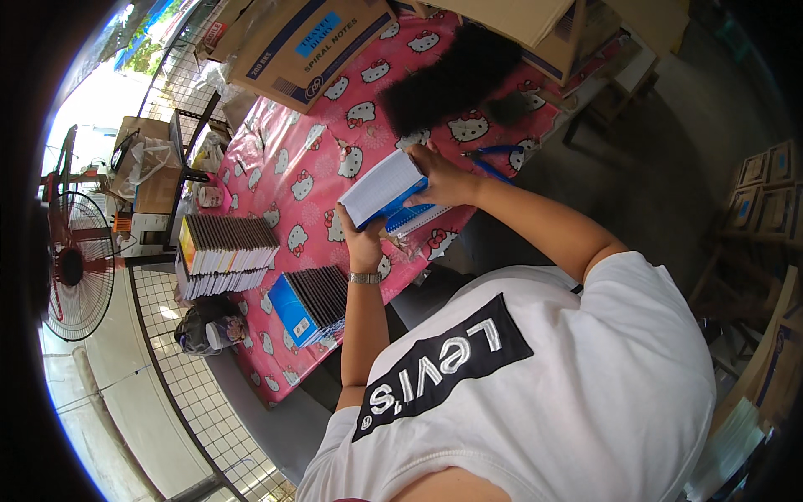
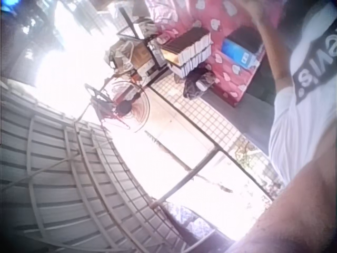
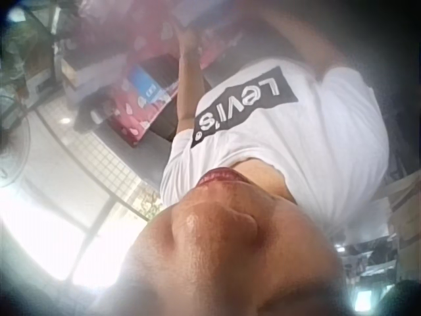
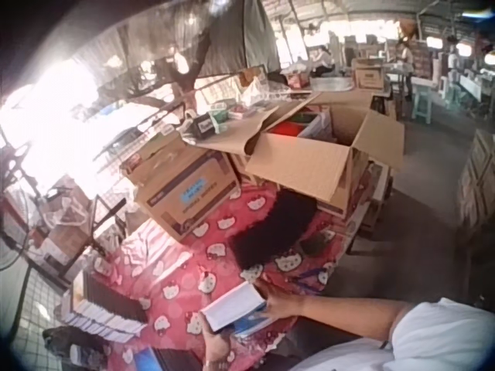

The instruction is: The person staples several notebooks one at a time using a handheld stapler and then stacks them onto a pile.

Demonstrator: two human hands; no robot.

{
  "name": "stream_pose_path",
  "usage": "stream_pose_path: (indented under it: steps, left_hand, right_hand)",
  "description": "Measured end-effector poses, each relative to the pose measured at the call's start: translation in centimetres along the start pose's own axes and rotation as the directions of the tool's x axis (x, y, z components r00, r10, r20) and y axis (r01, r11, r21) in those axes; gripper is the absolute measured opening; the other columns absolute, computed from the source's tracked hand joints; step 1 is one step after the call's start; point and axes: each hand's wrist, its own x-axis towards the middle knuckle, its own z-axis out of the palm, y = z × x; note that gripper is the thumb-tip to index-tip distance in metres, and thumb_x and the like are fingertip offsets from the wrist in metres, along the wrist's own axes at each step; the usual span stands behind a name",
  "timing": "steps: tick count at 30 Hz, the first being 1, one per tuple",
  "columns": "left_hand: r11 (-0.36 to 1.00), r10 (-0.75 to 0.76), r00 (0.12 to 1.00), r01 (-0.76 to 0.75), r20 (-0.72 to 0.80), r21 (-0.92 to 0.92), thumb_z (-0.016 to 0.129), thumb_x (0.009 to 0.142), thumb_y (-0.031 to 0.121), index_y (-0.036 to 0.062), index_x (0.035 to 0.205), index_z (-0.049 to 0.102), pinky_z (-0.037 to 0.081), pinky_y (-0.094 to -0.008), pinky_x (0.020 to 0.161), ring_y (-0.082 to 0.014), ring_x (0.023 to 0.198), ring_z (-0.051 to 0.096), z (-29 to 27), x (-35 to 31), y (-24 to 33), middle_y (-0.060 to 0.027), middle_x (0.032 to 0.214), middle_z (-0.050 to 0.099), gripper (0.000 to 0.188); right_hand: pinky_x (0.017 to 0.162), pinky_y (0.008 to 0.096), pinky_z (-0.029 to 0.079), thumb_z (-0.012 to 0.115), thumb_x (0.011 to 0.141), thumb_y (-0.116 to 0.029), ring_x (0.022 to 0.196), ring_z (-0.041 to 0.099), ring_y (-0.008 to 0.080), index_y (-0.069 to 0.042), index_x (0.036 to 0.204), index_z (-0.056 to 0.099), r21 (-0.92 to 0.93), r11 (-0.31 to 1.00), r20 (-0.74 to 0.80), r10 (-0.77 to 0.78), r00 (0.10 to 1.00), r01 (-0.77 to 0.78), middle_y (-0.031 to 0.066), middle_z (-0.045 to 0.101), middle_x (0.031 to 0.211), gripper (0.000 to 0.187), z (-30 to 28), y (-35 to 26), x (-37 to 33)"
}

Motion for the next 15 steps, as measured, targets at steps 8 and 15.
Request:
stream_pose_path:
  steps: [8,15]
  left_hand:
    - [0.957,0.134,0.987,-0.153,0.093,0.245,0.065,0.065,-0.013,0.0034,0.142,0.03,0.047,-0.0324,0.092,-0.0221,0.11,0.055,-0.3,0.1,-3.8,-0.0098,0.119,0.054,0.086]
    - [0.968,-0.246,0.967,0.249,0.06,-0.032,0.062,0.062,-0.005,0.0013,0.113,0.057,0.047,-0.0319,0.089,-0.02,0.093,0.06,-0.1,0.2,3.9,-0.0072,0.101,0.062,0.052]
  right_hand:
    - [0.118,0.0545,0.008,0.084,0.07,-0.038,0.135,0.038,0.0372,-0.003,0.137,0.037,-0.321,0.946,0.054,-0.031,0.998,0.047,0.0196,0.044,0.133,0.089,1.1,3.5,-2.5]
    - [0.084,0.0413,0.045,0.084,0.066,-0.055,0.097,0.06,0.0323,-0.001,0.111,0.054,-0.088,0.959,0.028,0.273,0.961,-0.27,0.0156,0.06,0.096,0.077,-2.1,-4.5,-1.8]
